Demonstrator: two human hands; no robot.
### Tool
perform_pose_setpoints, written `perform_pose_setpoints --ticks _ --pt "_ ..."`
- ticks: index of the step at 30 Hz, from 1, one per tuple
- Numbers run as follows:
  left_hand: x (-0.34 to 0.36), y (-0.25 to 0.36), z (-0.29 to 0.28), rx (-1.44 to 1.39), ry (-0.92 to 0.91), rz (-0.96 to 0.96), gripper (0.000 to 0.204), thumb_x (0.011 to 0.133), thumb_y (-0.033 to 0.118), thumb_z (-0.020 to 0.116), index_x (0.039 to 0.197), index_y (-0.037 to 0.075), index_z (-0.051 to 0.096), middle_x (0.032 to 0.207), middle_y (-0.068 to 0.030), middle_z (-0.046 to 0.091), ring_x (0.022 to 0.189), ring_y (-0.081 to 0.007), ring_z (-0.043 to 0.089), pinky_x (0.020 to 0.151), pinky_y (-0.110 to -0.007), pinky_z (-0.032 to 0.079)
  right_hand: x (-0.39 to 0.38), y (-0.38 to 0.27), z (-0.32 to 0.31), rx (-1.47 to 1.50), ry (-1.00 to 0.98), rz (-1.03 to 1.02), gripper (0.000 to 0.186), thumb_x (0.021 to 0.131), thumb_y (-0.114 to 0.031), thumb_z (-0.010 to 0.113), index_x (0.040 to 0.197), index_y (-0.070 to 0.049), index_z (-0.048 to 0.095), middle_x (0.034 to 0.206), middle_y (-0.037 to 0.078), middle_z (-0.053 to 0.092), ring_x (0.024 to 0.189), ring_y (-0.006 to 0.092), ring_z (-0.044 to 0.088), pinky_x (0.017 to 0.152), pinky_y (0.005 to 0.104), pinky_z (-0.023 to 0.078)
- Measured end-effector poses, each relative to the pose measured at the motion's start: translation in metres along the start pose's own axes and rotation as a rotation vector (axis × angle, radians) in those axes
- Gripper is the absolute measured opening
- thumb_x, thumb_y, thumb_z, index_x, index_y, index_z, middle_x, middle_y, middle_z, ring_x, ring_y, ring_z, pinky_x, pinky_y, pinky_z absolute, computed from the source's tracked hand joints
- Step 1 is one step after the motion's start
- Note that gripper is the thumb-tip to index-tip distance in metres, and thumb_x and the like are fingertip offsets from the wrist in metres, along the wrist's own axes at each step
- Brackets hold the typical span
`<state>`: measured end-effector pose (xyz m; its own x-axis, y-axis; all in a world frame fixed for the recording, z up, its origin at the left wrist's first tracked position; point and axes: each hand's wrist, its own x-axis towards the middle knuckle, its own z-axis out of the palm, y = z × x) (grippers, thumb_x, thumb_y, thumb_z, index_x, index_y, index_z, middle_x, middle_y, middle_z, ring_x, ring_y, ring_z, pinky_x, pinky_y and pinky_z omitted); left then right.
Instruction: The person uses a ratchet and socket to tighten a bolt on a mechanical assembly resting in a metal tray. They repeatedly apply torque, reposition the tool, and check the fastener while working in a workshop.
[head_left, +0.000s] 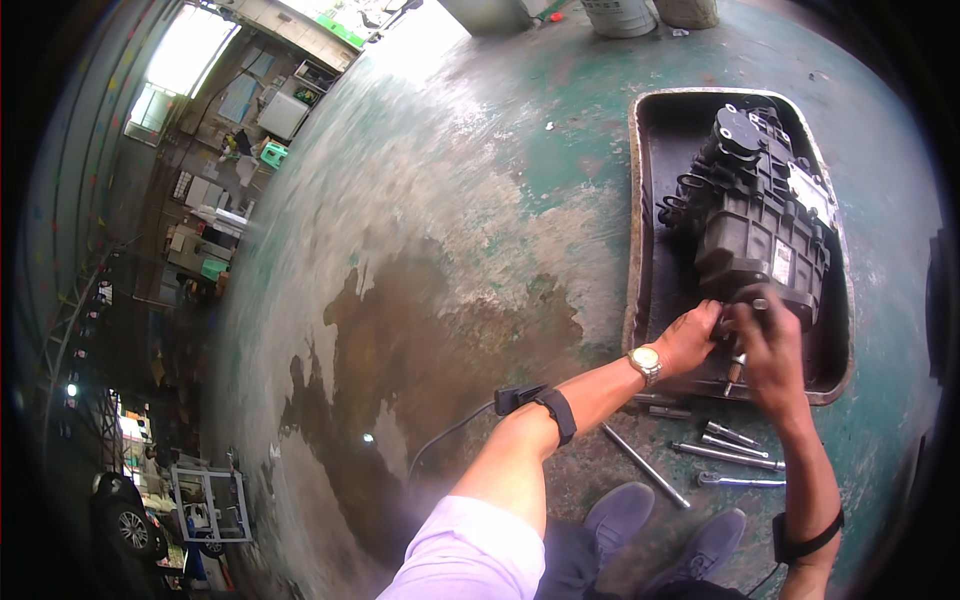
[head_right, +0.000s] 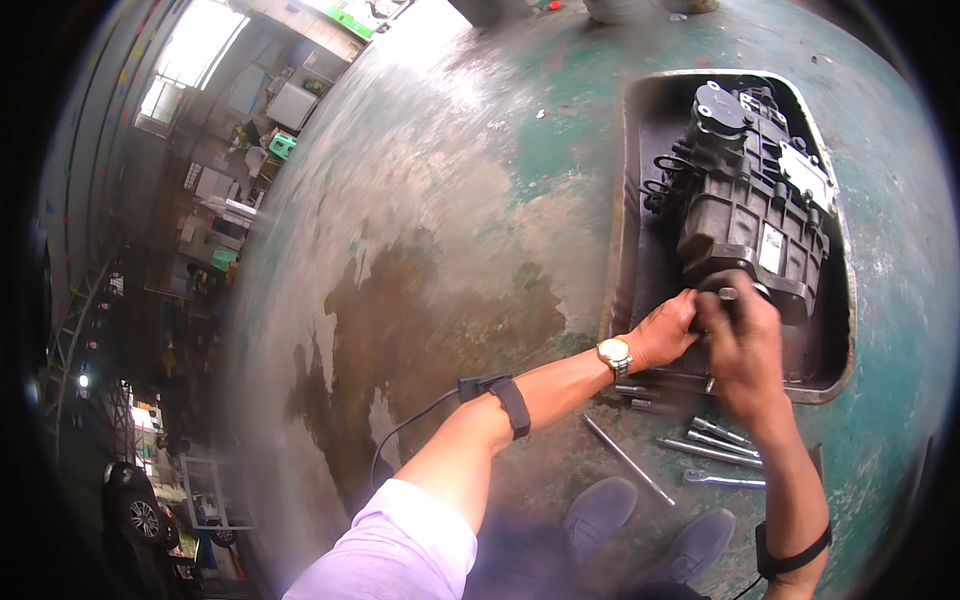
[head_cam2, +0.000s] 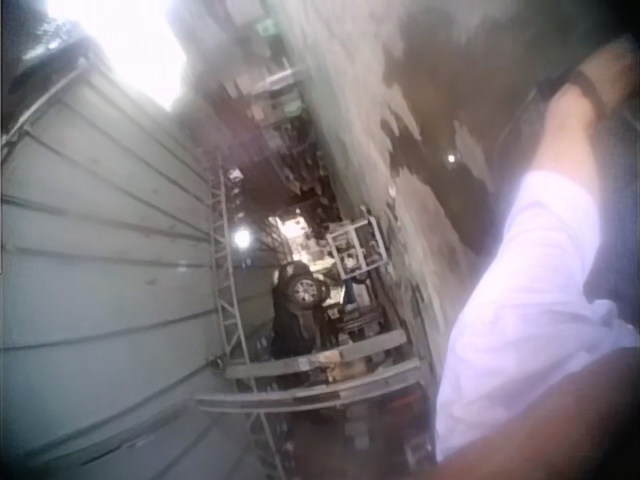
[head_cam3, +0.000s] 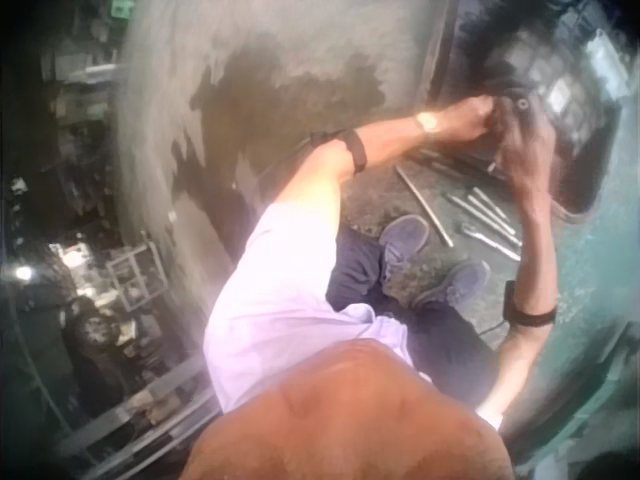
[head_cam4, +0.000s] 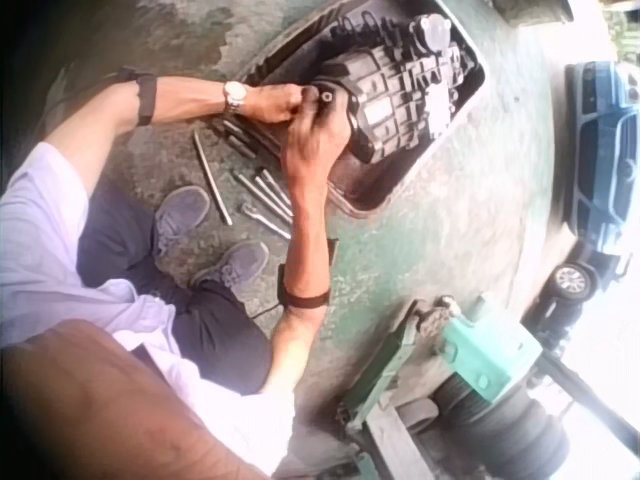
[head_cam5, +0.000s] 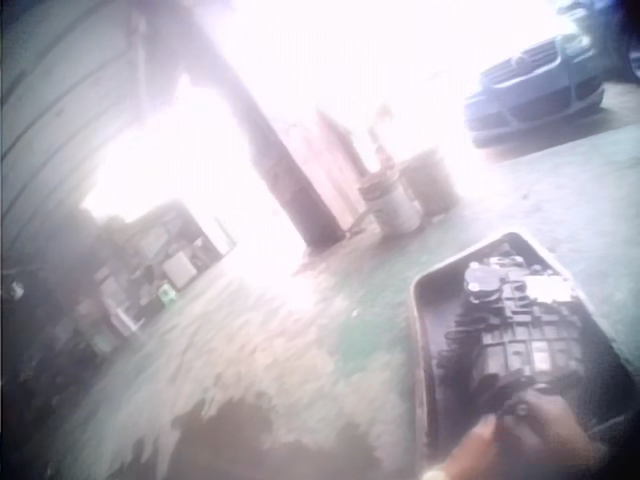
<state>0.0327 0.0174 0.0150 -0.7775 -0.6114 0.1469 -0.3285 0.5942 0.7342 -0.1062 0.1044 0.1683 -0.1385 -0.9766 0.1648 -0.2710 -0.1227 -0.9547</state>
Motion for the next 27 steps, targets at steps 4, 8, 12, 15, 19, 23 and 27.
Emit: perform_pose_setpoints --ticks 4,8,12,15,19,23,27 --pt "0.0 0.001 -0.001 -0.071 0.03 0.012 0.038 0.076 0.002 0.066 0.111 -0.003 0.053 0.116 -0.0251 0.054 0.105 -0.0428 0.056 0.086 -0.045 0.048 0.019 -0.008 0.014 -0.21 -0.079 -0.165 0.011 0.089 -0.006 0.061 0.097 -0.001 0.055 0.077 0.019 0.057 0.069 0.0366 0.057 0.064 0.0384 0.046" --pt "-0.001 0.006 -0.002 0.043 0.051 -0.046 0.051 0.068 -0.003 0.07 0.112 -0.005 0.045 0.104 -0.0252 0.052 0.101 -0.0461 0.053 0.086 -0.047 0.047 0.007 0.018 -0.033 0.2 0.179 0.2 0.016 0.1 -0.018 0.053 0.095 -0.004 0.057 0.081 0.001 0.06 0.062 0.0075 0.051 0.057 0.0222 0.042" --pt "0.0 0.01 -0.005 0.081 0.04 -0.031 0.052 0.068 -0.002 0.069 0.113 -0.005 0.045 0.106 -0.0255 0.052 0.1 -0.0458 0.053 0.086 -0.047 0.048 -0.038 0.046 -0.055 0.348 0.399 0.292 0.019 0.101 -0.022 0.051 0.1 -0.006 0.06 0.089 0.001 0.063 0.059 0.0049 0.048 0.056 0.0207 0.041" --pt "-0.001 0.009 -0.005 0.093 0.03 -0.036 0.052 0.068 -0.002 0.068 0.114 -0.006 0.045 0.107 -0.0255 0.051 0.101 -0.0458 0.054 0.087 -0.047 0.048 -0.042 0.06 -0.053 0.515 0.497 0.261 0.019 0.101 -0.024 0.051 0.101 -0.006 0.059 0.09 0.001 0.063 0.059 0.0047 0.048 0.055 0.0209 0.041" --pt "-0.002 0.004 -0.001 0.092 0.048 -0.031 0.051 0.069 -0.001 0.069 0.114 -0.005 0.045 0.106 -0.0256 0.051 0.101 -0.0454 0.054 0.087 -0.047 0.047 -0.022 0.045 -0.037 0.389 0.525 0.319 0.018 0.102 -0.024 0.051 0.101 -0.008 0.059 0.089 0.002 0.063 0.06 0.0051 0.049 0.056 0.0208 0.042" --pt "0.002 0.002 0.001 -0.021 0.051 0.005 0.049 0.071 -0.001 0.069 0.114 -0.003 0.047 0.108 -0.025 0.053 0.101 -0.045 0.055 0.088 -0.047 0.047 0.001 0.002 -0.001 0.053 -0.048 0.034 0.01 0.097 -0.011 0.056 0.097 -0.001 0.055 0.074 0.007 0.059 0.069 0.0156 0.058 0.061 0.0304 0.044" --pt "0.003 0.005 -0.001 -0.074 0.086 0.087 0.046 0.07 -0.004 0.07 0.11 -0.002 0.047 0.105 -0.0242 0.054 0.099 -0.0448 0.055 0.087 -0.047 0.047 0.022 -0.01 0.01 -0.251 -0.065 -0.12 0.012 0.094 -0.012 0.057 0.094 0.0 0.054 0.075 0.015 0.059 0.066 0.0256 0.058 0.063 0.037 0.045"
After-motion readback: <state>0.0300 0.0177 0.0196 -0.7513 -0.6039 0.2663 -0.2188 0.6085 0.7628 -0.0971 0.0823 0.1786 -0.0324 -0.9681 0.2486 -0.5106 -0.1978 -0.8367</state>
